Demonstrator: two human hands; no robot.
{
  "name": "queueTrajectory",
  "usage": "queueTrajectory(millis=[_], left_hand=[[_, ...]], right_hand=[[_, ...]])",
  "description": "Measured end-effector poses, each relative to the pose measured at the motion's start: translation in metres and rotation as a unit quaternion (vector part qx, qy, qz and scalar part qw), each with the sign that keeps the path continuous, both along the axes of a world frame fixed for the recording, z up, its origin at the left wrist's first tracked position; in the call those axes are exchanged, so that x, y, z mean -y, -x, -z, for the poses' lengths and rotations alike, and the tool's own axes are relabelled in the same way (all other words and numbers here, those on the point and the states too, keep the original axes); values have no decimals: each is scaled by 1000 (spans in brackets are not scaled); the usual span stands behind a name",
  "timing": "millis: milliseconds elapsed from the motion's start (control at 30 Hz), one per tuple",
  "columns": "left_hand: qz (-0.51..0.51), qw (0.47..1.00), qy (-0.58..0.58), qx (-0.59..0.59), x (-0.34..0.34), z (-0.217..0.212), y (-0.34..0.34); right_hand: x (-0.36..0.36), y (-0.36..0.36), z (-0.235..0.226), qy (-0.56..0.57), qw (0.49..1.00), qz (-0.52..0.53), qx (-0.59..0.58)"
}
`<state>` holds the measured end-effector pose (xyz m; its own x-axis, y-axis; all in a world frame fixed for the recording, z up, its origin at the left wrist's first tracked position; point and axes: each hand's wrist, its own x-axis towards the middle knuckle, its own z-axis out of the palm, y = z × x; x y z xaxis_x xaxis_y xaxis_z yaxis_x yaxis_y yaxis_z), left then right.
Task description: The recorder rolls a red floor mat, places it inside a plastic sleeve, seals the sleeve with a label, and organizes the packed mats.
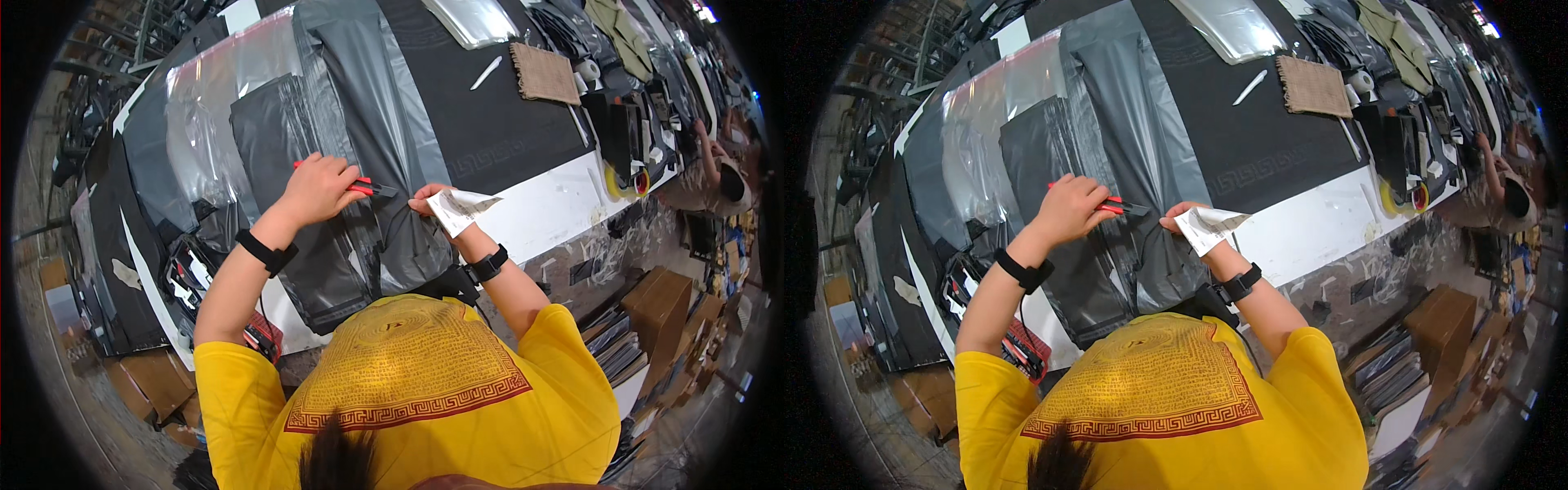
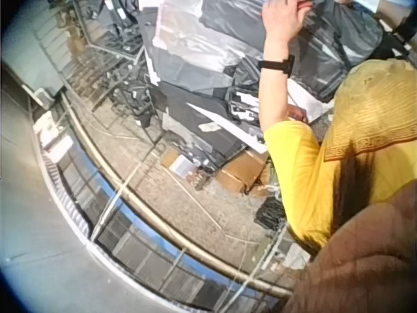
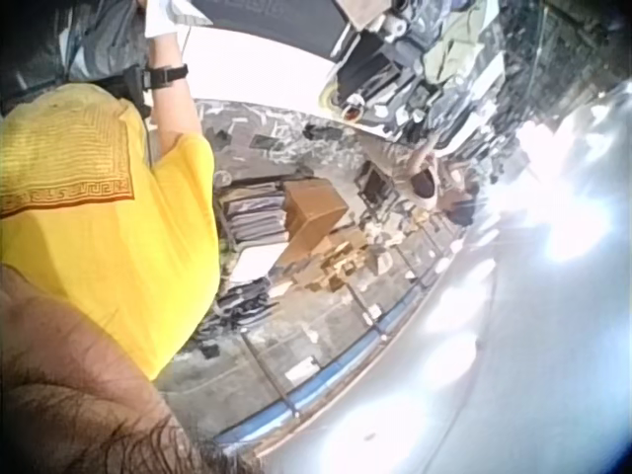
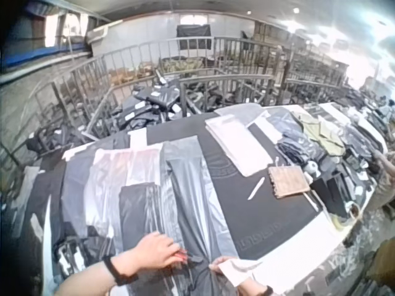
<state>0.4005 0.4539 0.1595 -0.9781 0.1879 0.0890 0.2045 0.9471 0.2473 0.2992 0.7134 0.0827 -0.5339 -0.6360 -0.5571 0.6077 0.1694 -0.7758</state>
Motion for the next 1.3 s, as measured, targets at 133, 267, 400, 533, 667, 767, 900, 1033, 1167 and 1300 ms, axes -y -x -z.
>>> queueTrajectory(millis=[133,267,400,533,667,767,900,1033,1167,1300], left_hand=[[66,997,10,-23,-1,-4,12],[89,995,35,-5,-1,-3,20],[93,994,61,-3,-1,-4,33],[42,996,62,-46,20,-6,49],[38,995,80,-48,30,-10,50],[33,998,45,-41,32,-13,32],[-208,971,-116,-7,25,-15,-42],[-456,685,-553,131,-22,-6,-136],[-453,514,-718,124,-79,34,-177],[-444,543,-709,77,-112,44,-217]], right_hand=[[-1,-1,-3,16,1000,-6,9],[0,-2,-7,8,1000,-4,23],[-2,-1,-5,-7,1000,-2,17],[-4,1,1,-9,1000,-2,28],[-3,5,2,-14,999,-24,16],[-3,9,8,-23,999,-46,16],[8,13,7,3,996,-84,-5],[37,20,11,-80,980,-124,-134],[46,47,29,-71,954,-123,-264],[51,76,49,-184,919,-184,-295]])
